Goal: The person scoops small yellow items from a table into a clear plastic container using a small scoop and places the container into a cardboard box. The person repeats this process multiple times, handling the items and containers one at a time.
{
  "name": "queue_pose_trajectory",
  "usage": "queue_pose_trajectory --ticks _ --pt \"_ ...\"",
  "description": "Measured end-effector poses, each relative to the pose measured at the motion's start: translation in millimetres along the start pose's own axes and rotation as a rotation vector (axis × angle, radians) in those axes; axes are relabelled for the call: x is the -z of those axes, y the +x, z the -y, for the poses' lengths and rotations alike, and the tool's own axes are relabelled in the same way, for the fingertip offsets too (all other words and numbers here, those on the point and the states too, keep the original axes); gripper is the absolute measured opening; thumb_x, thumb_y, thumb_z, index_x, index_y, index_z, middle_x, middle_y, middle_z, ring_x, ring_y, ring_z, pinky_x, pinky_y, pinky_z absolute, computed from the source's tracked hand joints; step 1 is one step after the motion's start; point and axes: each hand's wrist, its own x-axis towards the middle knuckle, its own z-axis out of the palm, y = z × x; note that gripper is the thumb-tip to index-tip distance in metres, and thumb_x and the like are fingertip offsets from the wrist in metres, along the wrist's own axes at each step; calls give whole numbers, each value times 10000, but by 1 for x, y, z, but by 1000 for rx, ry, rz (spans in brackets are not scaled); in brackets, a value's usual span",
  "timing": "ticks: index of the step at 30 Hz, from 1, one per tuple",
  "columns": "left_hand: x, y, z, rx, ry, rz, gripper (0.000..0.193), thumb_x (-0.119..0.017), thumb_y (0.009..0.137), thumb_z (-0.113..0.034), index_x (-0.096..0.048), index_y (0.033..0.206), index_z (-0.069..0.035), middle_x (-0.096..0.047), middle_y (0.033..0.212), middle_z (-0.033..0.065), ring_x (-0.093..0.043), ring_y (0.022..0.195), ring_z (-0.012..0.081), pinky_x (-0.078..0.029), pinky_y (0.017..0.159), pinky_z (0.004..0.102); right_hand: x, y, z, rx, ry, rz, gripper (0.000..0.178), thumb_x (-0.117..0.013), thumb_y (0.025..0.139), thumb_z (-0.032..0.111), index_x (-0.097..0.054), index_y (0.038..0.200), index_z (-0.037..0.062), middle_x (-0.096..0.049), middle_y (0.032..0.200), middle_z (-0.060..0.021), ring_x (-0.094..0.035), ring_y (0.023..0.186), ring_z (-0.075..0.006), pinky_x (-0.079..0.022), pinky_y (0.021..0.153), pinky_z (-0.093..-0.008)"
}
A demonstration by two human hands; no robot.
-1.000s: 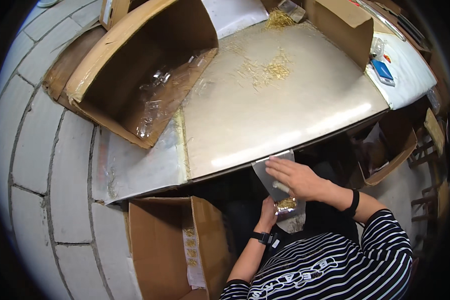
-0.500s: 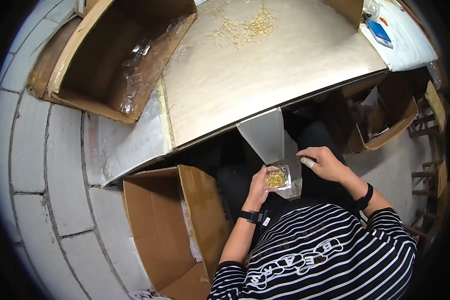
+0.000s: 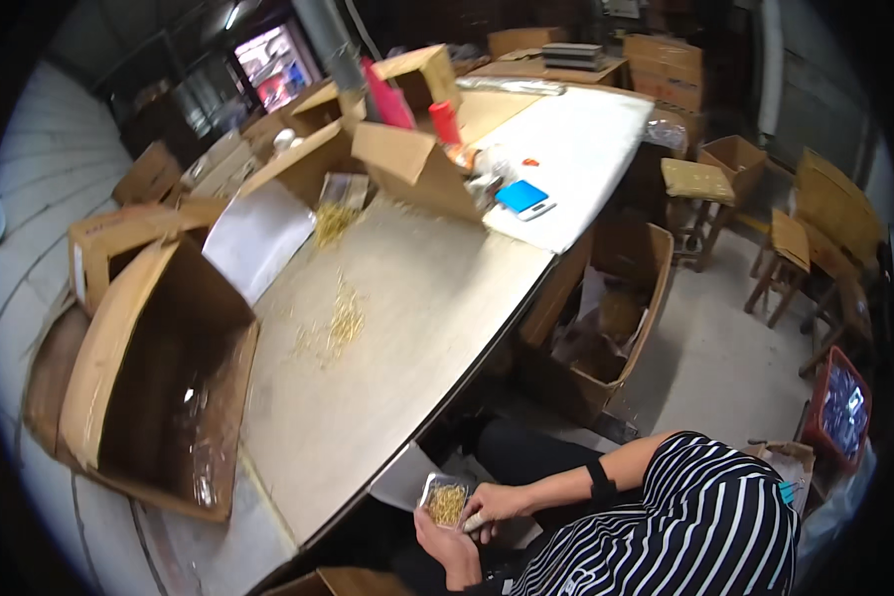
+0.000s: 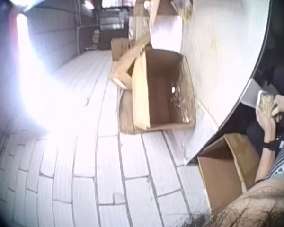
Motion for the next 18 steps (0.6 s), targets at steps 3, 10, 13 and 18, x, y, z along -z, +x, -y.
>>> queue_pose_trajectory --ticks 3,10,13,18 --pt "-14 -7 0 -13 31 3 391 -366 989 -314 -506 1123 26 -577 1038 130 -600 899 220 -523 733 349 8 -6 -6 12 -25 -63 256 -634 897 228 -656 1062 33 -682 821 -37 -673 650 -116 -515 544 -224" --pt "3 -10 2 14 85 -73 350 -390 955 -294 -544 1077 -4 -592 1004 122 -612 877 225 -539 658 342 2 -30 19 104 -339 -122 244 -635 890 272 -658 904 30 -662 705 -51 -651 588 -112 -485 505 -251" --pt "17 -9 10 32 110 -71 329 -385 954 -256 -561 1034 11 -603 970 122 -624 853 225 -547 651 334 -6 -45 49 175 -656 -189 223 -626 875 244 -648 880 22 -653 678 -81 -659 593 -166 -498 536 -308" --pt "8 -21 5 206 162 65 332 -364 968 -239 -554 1041 23 -613 944 129 -654 772 227 -583 529 328 -6 -43 52 435 -1231 -420 177 -632 809 204 -615 860 35 -650 699 -130 -652 662 -325 -506 585 -430"
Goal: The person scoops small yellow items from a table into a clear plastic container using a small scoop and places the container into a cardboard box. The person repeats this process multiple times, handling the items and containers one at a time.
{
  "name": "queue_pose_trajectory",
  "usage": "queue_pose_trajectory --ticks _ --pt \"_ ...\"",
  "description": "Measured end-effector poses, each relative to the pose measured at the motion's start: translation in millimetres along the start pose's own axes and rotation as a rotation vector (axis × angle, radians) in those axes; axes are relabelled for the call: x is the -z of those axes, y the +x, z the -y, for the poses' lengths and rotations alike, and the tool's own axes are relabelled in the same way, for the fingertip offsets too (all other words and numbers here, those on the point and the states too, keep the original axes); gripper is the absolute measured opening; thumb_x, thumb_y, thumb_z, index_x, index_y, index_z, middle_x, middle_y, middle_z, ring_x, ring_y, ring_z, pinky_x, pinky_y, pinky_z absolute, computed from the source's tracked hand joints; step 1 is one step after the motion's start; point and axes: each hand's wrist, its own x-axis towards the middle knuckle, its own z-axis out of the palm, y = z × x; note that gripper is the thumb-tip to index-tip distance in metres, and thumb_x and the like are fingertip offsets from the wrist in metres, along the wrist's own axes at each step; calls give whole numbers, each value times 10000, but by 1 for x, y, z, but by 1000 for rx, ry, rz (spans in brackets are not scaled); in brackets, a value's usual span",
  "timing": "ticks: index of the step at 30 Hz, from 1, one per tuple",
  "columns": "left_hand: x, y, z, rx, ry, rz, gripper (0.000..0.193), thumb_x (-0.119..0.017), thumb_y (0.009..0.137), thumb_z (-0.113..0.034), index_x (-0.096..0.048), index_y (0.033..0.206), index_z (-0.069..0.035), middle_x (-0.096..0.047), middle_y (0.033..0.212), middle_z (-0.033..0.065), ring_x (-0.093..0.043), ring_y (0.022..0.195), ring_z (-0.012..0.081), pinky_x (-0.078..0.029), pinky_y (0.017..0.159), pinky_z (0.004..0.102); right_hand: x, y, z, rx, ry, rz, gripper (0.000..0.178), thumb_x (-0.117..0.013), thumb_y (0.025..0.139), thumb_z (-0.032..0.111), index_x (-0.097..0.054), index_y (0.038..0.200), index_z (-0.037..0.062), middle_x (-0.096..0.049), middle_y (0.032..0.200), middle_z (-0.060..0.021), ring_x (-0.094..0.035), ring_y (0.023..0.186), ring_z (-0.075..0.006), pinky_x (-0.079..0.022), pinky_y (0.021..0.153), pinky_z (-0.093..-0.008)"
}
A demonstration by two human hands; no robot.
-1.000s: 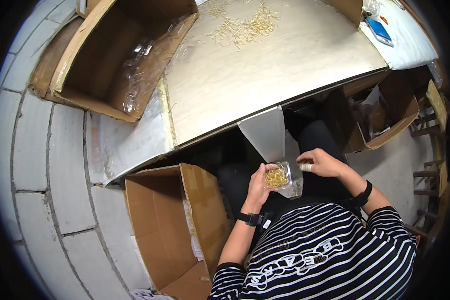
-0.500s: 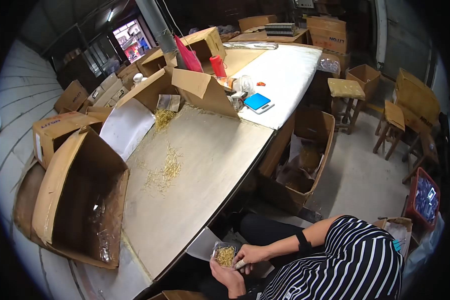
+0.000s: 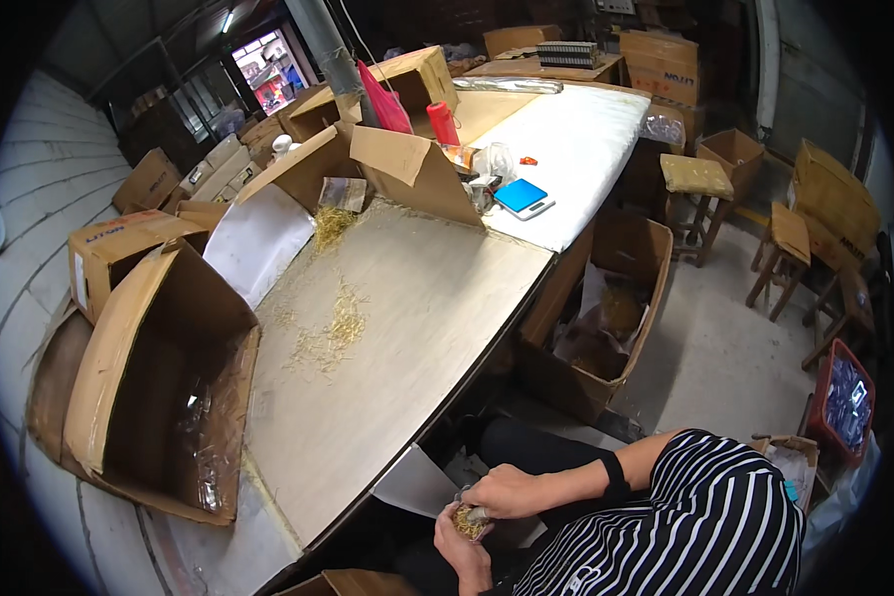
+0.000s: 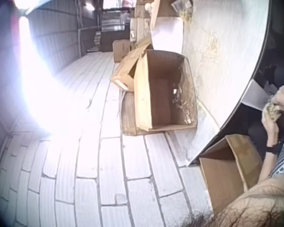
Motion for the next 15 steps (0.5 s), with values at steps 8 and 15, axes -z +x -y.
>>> queue_pose_trajectory --ticks 8,15 --pt "8 -1 -5 106 -289 250 358 -457 927 -195 -474 1205 29 -590 1117 171 -632 969 284 -600 678 416 4 0 -8 96 93 -102 256 -627 813 243 -577 975 51 -648 868 -123 -643 803 -325 -512 663 -435" --pt "9 -12 -20 79 -397 402 731 -640 690 2 -315 1344 17 -461 1277 166 -505 1172 290 -482 955 428 16 -3 -7 242 100 -162 269 -662 795 204 -584 1012 66 -619 905 -90 -620 854 -293 -512 670 -415"
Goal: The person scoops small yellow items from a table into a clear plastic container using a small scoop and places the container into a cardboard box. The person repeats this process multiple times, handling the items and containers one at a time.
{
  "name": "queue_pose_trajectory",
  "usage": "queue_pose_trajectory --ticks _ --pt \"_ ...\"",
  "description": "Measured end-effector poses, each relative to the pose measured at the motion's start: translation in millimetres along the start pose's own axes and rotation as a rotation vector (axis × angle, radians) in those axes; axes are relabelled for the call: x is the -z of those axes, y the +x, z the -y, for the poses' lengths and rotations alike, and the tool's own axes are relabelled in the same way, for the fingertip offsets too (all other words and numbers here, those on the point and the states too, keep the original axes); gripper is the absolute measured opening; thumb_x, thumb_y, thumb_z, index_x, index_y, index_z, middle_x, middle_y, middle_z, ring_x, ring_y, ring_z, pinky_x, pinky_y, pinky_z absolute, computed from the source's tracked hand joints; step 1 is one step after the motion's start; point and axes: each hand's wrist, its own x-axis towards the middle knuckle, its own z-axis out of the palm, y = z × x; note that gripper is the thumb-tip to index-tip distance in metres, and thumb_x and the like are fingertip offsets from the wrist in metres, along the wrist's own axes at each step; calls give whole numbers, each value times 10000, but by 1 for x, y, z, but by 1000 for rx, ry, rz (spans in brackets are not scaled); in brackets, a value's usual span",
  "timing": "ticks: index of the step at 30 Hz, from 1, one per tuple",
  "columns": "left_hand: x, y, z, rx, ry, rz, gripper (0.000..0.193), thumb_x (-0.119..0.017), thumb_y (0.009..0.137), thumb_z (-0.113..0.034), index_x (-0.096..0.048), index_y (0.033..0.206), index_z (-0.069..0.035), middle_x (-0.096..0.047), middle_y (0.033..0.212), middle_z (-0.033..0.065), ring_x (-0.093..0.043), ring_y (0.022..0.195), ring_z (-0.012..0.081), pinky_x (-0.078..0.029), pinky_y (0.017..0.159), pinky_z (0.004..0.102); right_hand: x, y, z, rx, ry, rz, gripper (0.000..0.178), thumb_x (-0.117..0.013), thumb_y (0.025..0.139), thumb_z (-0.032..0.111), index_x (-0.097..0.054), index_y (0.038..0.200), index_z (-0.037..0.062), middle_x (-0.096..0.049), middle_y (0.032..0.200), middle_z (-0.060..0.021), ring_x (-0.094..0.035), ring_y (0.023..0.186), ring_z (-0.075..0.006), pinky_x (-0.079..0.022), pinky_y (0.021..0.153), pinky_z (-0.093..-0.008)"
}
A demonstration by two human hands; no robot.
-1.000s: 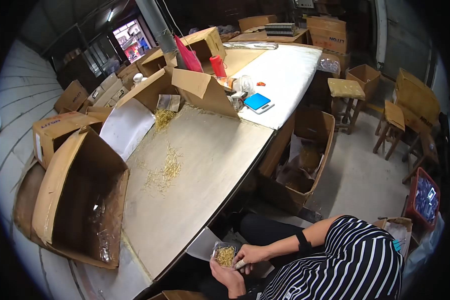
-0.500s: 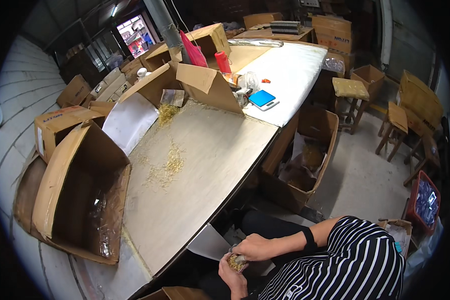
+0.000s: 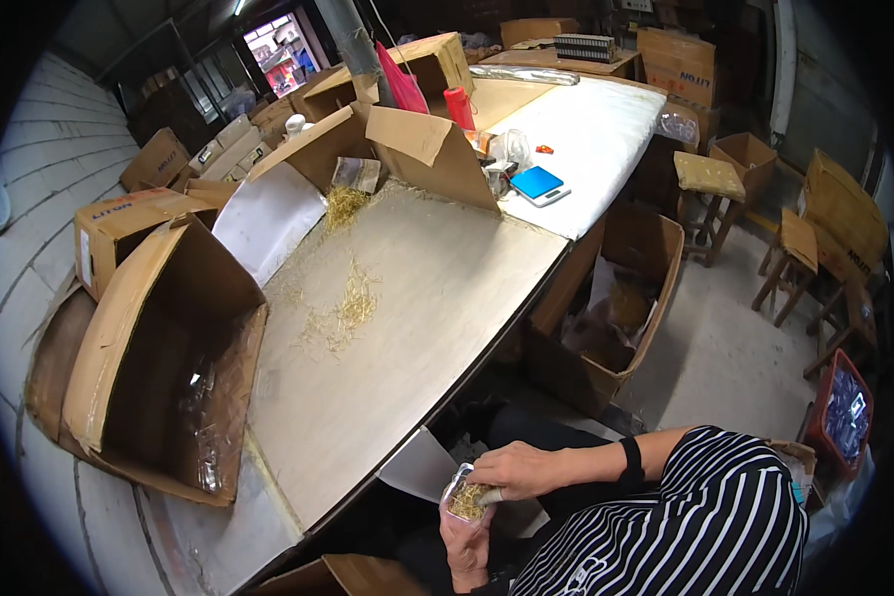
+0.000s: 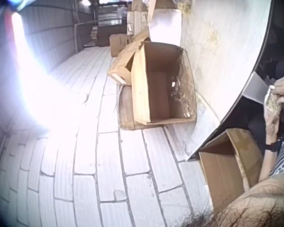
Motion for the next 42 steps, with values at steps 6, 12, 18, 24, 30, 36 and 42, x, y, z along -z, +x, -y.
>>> queue_pose_trajectory --ticks 6,12,18,24,30,36,42 --pt "1 3 4 -72 80 -70 654 -654 723 25 -373 1313 6 -520 1213 139 -566 1088 256 -531 903 387 6 -1 3 87 -13 88 262 -671 767 163 -578 991 66 -589 884 -77 -584 878 -281 -503 670 -408" --pt "-2 -1 -1 -4 155 -68 627 -676 741 -9 -392 1300 -1 -537 1187 125 -590 1047 226 -566 836 335 -2 -3 -13 169 29 64 215 -633 772 118 -585 976 70 -580 862 -78 -595 838 -282 -508 665 -402" --pt "-1 0 -5 48 223 -101 633 -695 753 -93 -406 1310 -9 -559 1173 116 -596 1046 229 -550 807 345 -11 5 -13 174 -69 0 221 -597 757 127 -609 973 84 -584 834 -93 -609 803 -287 -519 647 -378" --pt "2 -8 -23 36 -13 32 830 -644 691 28 -243 1415 -18 -380 1386 182 -449 1257 348 -453 996 458 15 3 -9 -233 231 -277 162 -684 774 47 -665 934 29 -649 836 -123 -641 752 -254 -501 673 -306" --pt "3 -11 -28 -38 -63 20 872 -639 664 101 -224 1421 -26 -372 1380 184 -412 1288 343 -436 1020 440 9 -6 -9 -725 766 66 241 -647 865 103 -616 1061 -33 -633 840 -32 -586 755 -95 -482 679 -241" --pt "8 -8 -21 14 23 0 824 -643 685 92 -252 1403 -8 -414 1342 189 -452 1258 317 -454 1007 407 -13 7 -22 -599 833 6 294 -638 874 109 -593 1121 -45 -639 940 -53 -584 853 -93 -477 768 -244" --pt "12 -12 -19 59 73 -4 679 -620 791 20 -289 1384 3 -485 1284 174 -539 1171 272 -517 935 393 -31 24 -23 -591 767 45 240 -641 865 65 -630 1088 -24 -655 958 -58 -604 895 -108 -490 790 -257"
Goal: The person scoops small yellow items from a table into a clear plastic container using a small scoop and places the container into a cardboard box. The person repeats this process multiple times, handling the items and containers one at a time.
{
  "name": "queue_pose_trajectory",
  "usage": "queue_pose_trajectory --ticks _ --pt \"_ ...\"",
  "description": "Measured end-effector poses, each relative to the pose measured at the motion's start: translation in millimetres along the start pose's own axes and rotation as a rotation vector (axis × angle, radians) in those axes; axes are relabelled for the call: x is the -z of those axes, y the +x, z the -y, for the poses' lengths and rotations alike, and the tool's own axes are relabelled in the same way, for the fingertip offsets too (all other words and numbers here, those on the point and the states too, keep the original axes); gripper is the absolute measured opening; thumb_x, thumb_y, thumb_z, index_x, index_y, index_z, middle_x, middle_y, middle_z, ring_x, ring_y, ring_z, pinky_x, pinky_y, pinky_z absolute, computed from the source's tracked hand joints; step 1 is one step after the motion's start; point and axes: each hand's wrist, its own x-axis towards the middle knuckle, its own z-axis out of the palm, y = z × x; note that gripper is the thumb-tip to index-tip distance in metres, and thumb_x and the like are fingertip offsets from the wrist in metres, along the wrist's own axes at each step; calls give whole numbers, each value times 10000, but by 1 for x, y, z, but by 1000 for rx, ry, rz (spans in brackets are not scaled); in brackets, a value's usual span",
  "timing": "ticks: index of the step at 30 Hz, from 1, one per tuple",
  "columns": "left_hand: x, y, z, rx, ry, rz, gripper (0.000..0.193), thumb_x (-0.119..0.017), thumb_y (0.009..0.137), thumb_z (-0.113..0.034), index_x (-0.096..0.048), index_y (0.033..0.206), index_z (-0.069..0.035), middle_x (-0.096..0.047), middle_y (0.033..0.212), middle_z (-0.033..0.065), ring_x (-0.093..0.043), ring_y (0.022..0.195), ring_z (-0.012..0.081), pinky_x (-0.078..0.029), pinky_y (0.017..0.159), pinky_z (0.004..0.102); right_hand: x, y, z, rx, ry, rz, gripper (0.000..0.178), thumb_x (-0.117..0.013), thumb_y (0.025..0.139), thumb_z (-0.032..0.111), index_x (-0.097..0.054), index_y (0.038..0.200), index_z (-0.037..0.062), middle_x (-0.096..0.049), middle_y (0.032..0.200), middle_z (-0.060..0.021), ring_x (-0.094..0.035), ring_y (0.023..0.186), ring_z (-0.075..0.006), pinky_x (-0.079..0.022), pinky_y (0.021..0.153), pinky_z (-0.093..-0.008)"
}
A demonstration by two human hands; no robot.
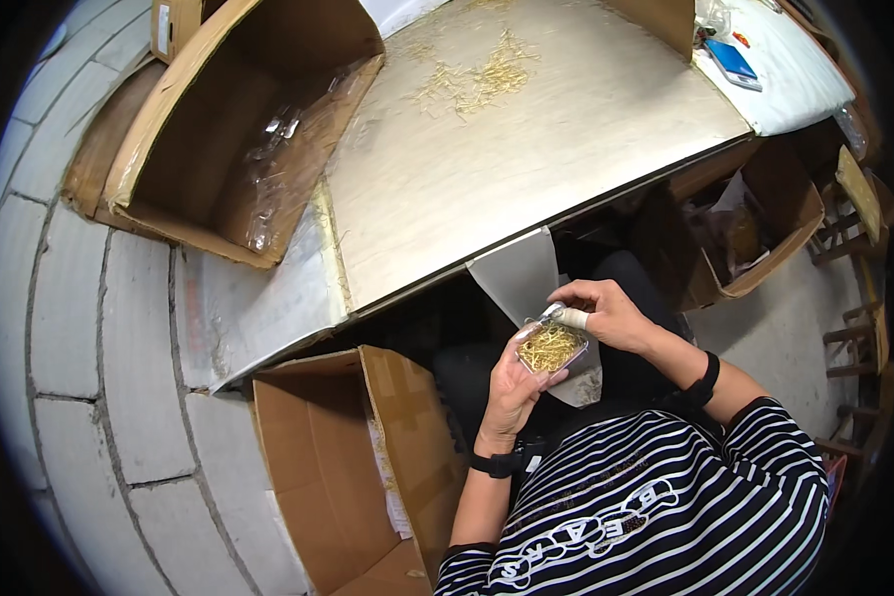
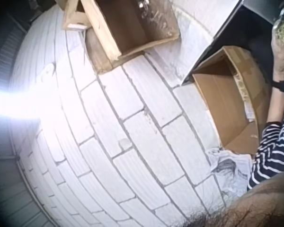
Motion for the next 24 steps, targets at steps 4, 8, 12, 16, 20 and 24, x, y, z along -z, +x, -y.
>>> queue_pose_trajectory --ticks 4,8,12,16,20,24 --pt "2 -1 1 -8 35 -31 531 -554 881 -41 -330 1361 -1 -518 1247 164 -590 1100 256 -574 829 377 -6 0 2 141 -165 6 239 -634 843 37 -643 1080 9 -647 1014 -84 -626 910 -157 -502 788 -275" --pt "4 0 4 -47 72 -105 406 -485 955 -139 -379 1321 1 -545 1212 153 -618 1044 234 -600 750 349 -13 -8 6 583 -619 -103 251 -658 796 71 -652 1041 17 -629 1121 -96 -612 972 -263 -512 801 -345" --pt "7 3 5 -115 102 -196 389 -435 995 -260 -424 1274 12 -571 1167 138 -633 991 197 -607 689 310 -14 -18 14 679 -826 -26 288 -665 786 121 -629 1059 34 -563 1258 -96 -535 1142 -286 -462 908 -422" --pt "2 4 4 -153 118 -242 410 -411 1001 -323 -479 1218 18 -606 1065 125 -660 867 171 -603 600 272 -14 -22 17 683 -883 -30 433 -656 779 130 -558 1190 37 -509 1328 -116 -449 1261 -289 -361 1025 -477" --pt "5 6 9 -157 149 -294 387 -377 1014 -307 -510 1189 12 -613 1016 99 -657 812 148 -582 551 257 -20 -17 19 701 -1009 156 611 -664 747 119 -461 1319 46 -478 1362 -129 -372 1337 -271 -272 1098 -487" --pt "-1 6 6 -196 172 -344 380 -379 1014 -302 -519 1174 13 -615 981 94 -655 782 144 -579 541 254 -21 -26 16 707 -1089 243 737 -707 659 97 -439 1344 58 -448 1394 -116 -358 1350 -254 -262 1104 -494"
